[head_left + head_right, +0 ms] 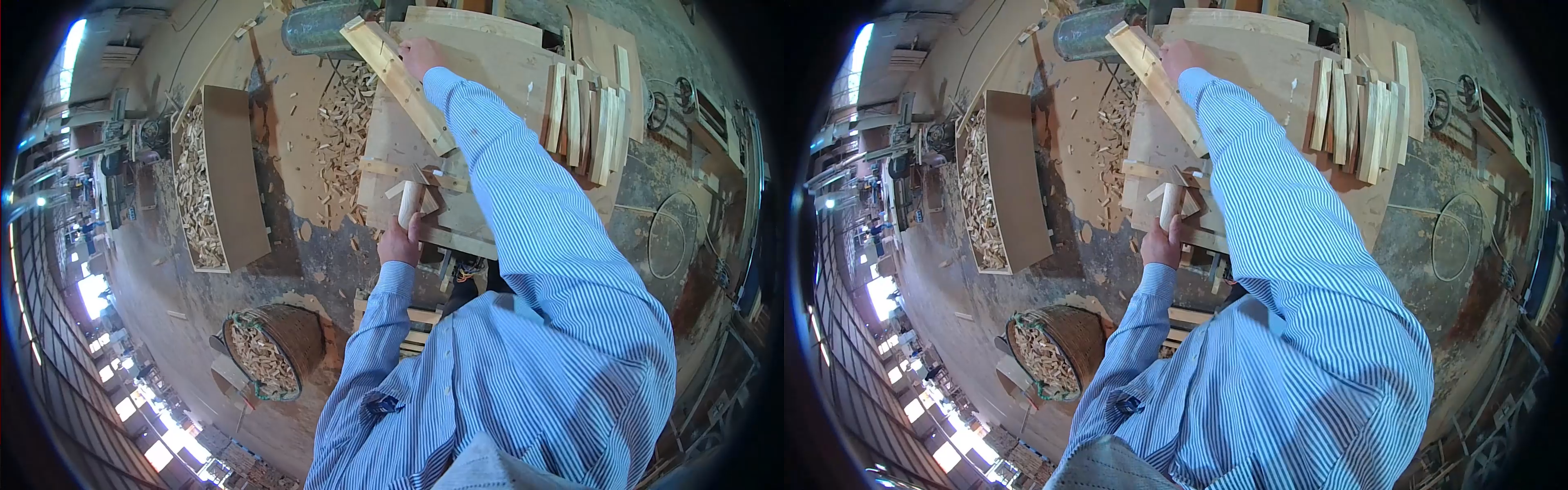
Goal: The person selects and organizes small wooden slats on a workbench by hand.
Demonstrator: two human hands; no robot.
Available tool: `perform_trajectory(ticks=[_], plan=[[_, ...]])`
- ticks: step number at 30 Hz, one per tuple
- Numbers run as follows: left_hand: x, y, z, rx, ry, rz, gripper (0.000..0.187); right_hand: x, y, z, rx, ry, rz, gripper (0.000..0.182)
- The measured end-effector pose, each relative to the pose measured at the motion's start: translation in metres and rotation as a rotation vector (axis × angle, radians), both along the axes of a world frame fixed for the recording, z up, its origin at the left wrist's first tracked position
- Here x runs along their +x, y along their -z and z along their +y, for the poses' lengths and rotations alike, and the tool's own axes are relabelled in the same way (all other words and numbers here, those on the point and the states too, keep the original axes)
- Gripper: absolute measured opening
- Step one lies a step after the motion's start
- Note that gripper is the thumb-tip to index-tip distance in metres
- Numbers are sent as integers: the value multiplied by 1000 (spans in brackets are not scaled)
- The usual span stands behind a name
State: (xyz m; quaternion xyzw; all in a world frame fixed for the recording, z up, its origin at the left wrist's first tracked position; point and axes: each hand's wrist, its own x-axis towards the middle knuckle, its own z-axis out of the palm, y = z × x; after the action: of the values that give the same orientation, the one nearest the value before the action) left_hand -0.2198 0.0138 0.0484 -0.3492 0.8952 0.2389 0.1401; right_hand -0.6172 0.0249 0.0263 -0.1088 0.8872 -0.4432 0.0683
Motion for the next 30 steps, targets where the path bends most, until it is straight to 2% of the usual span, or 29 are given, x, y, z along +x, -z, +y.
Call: perform_trajectory(ticks=[4, 7, 9, 11, 15, 17, 18, 19, 20, 21, 24, 26, 28, 30], plan=[[-20, 3, 1, 26, 0, 30, 66, -28, -1, 3, 37, -54, 23, 27], [-28, 4, 1, 7, 10, 97, 65, -40, 13, -2, 30, -10, 72, 28], [-30, 2, 2, -5, 8, 128, 65, -32, -10, 8, 34, -66, 24, 28], [-28, 2, 1, 11, 0, 51, 65, -32, -12, 12, 43, -122, -27, 29], [-15, 2, 0, 33, -9, 30, 69, -26, 11, 9, 82, 22, 7, 36], [-7, 2, -1, 34, -19, 10, 71, -17, 17, 18, 63, 13, 65, 41], [0, 0, -1, 45, -39, 39, 70, -3, 2, 28, 69, -6, 62, 42], [6, 2, -3, 42, -46, 41, 70, 14, 5, 31, -74, 38, 120, 43], [11, 6, -5, 44, -55, 43, 70, 32, -10, 43, -96, -15, 15, 43], [14, 2, -4, 63, -75, 55, 69, 56, -6, 46, -193, 27, 208, 36], [29, -21, -8, 95, -120, 146, 65, 151, -43, 58, -336, -177, 122, 27], [41, -14, -13, 276, -238, 347, 63, 212, -55, 57, -294, -420, 201, 24], [53, -4, -17, 441, -494, 748, 48, 265, -58, 51, -290, -654, 190, 23], [68, 9, -26, 689, -771, 974, 41, 313, -52, 40, -276, -840, 230, 21]])
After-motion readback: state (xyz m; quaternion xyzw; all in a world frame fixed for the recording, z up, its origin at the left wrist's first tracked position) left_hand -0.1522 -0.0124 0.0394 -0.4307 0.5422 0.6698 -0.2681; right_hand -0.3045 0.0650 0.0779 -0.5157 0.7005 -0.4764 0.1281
